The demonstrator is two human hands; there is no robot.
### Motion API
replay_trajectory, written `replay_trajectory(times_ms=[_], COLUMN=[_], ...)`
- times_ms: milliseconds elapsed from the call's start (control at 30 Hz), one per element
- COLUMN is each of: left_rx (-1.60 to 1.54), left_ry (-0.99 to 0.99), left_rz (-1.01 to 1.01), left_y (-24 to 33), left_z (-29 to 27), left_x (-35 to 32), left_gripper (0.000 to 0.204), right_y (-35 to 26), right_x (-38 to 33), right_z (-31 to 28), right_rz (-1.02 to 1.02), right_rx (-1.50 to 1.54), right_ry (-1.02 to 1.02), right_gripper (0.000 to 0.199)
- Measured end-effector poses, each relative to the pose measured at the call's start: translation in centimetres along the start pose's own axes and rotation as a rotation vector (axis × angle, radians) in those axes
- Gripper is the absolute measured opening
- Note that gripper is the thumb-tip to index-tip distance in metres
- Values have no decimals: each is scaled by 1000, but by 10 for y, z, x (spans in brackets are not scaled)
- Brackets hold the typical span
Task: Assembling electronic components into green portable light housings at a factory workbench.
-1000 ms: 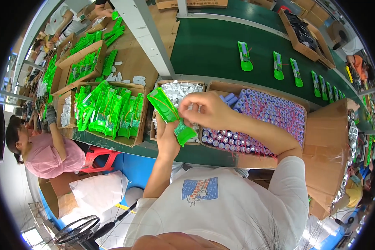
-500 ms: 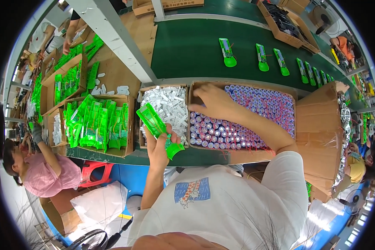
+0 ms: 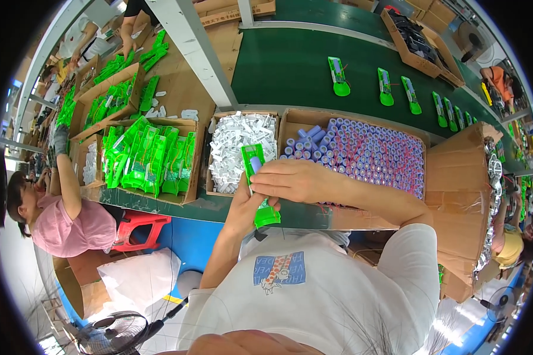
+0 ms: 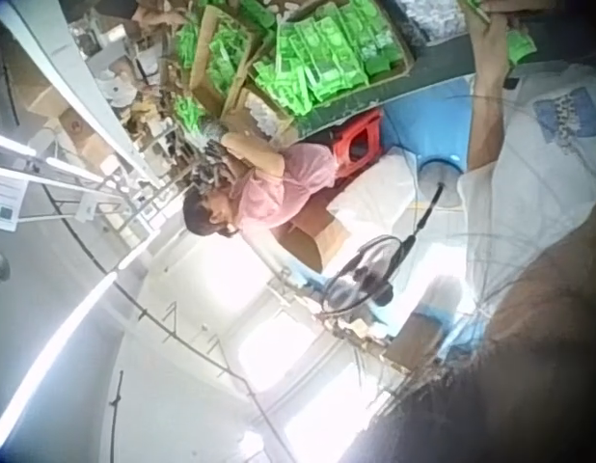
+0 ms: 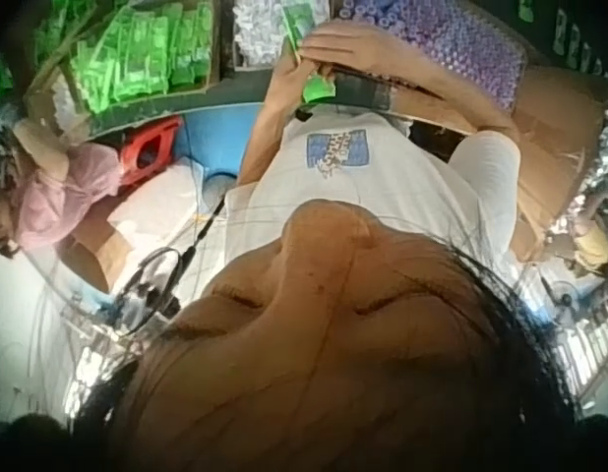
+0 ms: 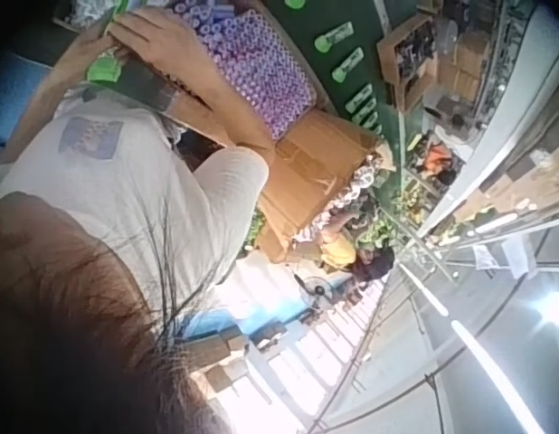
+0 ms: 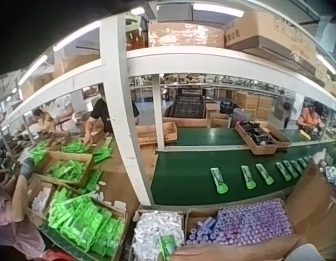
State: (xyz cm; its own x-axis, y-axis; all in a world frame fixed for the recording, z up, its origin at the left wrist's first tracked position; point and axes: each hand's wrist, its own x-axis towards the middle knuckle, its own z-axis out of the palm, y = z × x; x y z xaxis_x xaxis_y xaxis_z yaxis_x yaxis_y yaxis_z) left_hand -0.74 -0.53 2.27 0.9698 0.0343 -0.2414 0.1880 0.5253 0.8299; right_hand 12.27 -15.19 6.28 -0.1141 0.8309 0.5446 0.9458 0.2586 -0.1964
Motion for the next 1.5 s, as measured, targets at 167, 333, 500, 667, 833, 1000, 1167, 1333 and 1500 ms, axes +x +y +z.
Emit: replay_trajectory(times_ms=[167, 333, 500, 667, 833, 1000, 1167, 1333, 1500], left_rx=[-76, -282, -189, -307, -306, -72, 159, 73, 120], left_ry=[17, 127, 154, 91, 85, 143, 7, -30, -51], left_rz=[-83, 15, 4, -44, -125, -41, 85, 66, 81], left_y=[21, 25, 23, 15, 6, 8, 4, 13, 5], left_z=[-10, -34, -30, -16, -9, 3, -9, -5, -6], left_x=[-13, -11, -5, -6, -2, 4, 7, 9, 22], left_gripper=[41, 45, 44, 49, 48, 38, 37, 38, 40], right_y=[0, 61, 94, 80, 73, 61, 60, 64, 71], right_x=[12, 31, 10, 10, 4, 13, 24, 24, 18], right_z=[14, 19, 29, 23, 21, 19, 19, 17, 4], right_rz=[69, 801, 632, 578, 597, 798, 939, 936, 973], right_rx=[159, 638, -35, 326, 774, 826, 964, 956, 779], right_ry=[-91, 77, -217, 167, 206, 98, 177, 309, 32], right_gripper=[53, 34, 16, 10, 11, 19, 23, 24, 30])
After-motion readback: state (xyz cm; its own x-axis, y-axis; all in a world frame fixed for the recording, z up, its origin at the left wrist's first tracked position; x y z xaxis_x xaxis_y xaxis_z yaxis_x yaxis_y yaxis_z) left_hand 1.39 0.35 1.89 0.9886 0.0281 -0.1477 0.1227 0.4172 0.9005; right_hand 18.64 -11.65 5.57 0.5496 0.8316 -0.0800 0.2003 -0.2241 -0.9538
